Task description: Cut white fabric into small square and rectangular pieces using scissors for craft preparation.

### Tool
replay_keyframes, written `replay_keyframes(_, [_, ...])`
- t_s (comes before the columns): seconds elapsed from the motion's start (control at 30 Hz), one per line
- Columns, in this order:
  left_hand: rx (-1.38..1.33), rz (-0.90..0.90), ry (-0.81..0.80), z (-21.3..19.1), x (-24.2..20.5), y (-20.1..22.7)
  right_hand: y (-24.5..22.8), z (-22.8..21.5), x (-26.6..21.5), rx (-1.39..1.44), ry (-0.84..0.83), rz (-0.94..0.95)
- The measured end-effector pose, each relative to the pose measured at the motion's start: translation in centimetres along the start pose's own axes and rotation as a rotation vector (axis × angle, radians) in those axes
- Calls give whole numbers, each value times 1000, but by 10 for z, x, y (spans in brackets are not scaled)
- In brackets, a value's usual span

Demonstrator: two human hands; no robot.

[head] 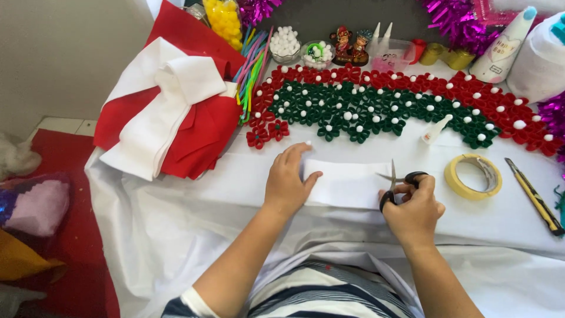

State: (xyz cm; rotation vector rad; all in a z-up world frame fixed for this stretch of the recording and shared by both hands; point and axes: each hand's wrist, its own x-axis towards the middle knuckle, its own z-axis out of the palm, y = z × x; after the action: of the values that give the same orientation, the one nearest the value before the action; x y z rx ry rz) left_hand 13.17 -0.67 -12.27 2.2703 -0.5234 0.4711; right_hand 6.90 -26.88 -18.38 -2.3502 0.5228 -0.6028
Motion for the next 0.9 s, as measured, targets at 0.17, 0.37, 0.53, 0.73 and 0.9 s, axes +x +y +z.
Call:
replay_keyframes(0.17, [-7,251,9,15,-3,-15,-19,-11,0,29,67,-332])
replay_keyframes(0.37, [-46,71,-180,-1,-4,-17,-12,-25,13,-129,-250,-364])
replay_keyframes(0.53, [-26,13,-262,-1,-2,-28,-5,-36,27,-39,-370,-253])
replay_keyframes(0.73, [-86,-114,-168,-6,6,-19,-7,-38,27,48,-384,-284])
replay_keyframes(0.9, [-94,-66,-506,-23,12,-26,-6,-40,26,124,-383,-300])
